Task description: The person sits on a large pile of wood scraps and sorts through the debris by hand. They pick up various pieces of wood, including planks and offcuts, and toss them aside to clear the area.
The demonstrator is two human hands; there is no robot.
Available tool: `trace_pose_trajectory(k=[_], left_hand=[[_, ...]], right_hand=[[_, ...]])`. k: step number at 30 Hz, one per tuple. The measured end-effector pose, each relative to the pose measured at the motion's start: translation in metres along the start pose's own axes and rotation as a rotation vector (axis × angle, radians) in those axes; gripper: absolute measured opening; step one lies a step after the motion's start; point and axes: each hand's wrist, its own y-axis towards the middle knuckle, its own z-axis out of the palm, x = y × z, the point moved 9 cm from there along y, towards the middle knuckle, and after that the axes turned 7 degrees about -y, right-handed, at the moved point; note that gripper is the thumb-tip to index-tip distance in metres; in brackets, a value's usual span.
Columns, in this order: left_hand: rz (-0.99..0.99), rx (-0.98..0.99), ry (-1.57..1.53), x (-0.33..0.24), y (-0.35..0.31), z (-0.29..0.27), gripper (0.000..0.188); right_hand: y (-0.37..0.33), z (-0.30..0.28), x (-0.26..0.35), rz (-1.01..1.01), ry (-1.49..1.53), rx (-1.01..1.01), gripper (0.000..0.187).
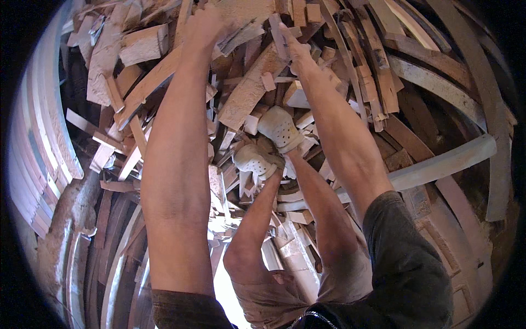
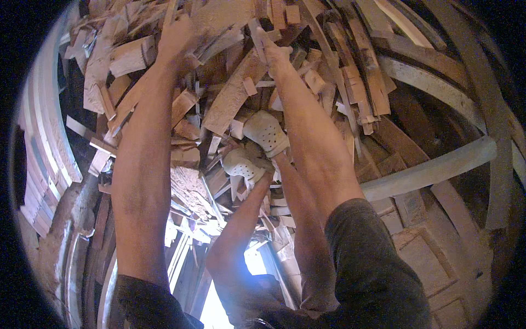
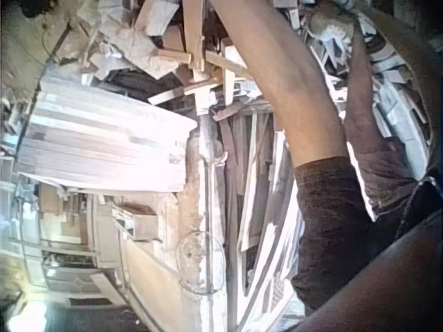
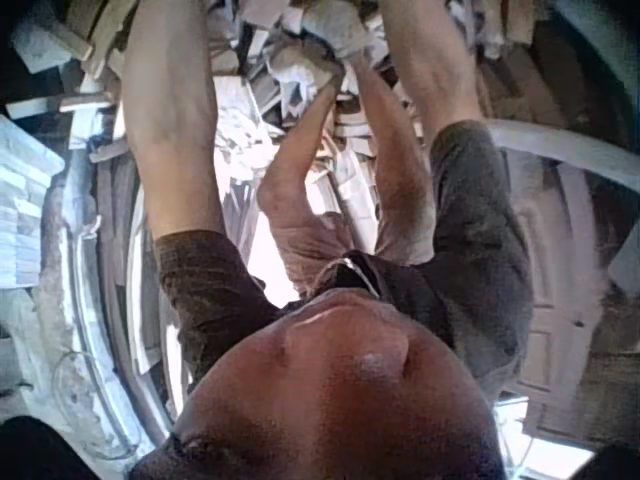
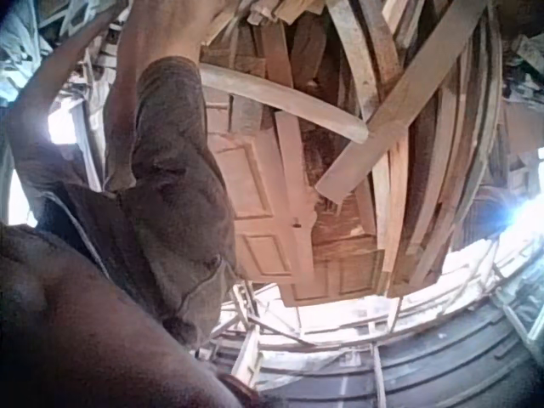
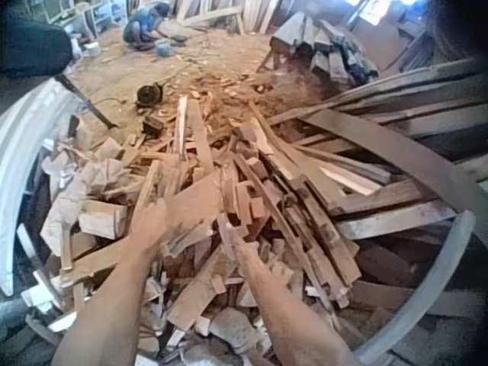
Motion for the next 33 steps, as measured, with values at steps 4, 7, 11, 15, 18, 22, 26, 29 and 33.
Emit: trace_pose_trajectory(k=[4, 7, 11, 15, 18, 22, 26, 29, 33], left_hand=[[-0.06, 0.019, -0.124, -0.014, -0.007, -0.007, 0.053], [-0.028, 0.117, -0.189, -0.008, -0.007, 0.0, 0.056], [-0.106, 0.086, -0.395, -0.029, -0.04, 0.002, 0.056], [-0.091, 0.12, -0.561, -0.062, -0.07, -0.015, 0.05], [-0.164, 0.141, -0.708, -0.062, -0.109, -0.044, 0.044], [-0.027, 0.007, -0.569, -0.087, -0.184, -0.081, 0.036], [-0.381, 0.135, -0.822, -0.083, -0.273, -0.108, 0.026], [-0.506, 0.206, -0.754, -0.084, -0.329, -0.135, 0.025], [-0.621, 0.222, -0.956, -0.075, -0.426, -0.165, 0.032]], right_hand=[[0.016, -0.028, -0.006, 0.014, -0.101, 0.007, 0.132], [-0.003, -0.015, -0.007, 0.057, -0.039, 0.159, 0.11], [-0.064, -0.012, 0.003, 0.07, 0.233, 0.379, 0.081], [-0.043, -0.028, -0.02, 0.103, 0.33, 0.456, 0.066], [-0.082, -0.021, -0.005, 0.108, 0.423, 0.503, 0.065], [-0.121, -0.036, 0.006, 0.146, 0.578, 0.584, 0.059], [-0.195, -0.045, -0.026, 0.289, 0.693, 0.664, 0.055], [-0.257, -0.036, -0.033, 0.377, 0.889, 0.755, 0.053], [-0.342, -0.055, -0.031, 0.392, 0.792, 0.684, 0.053]])
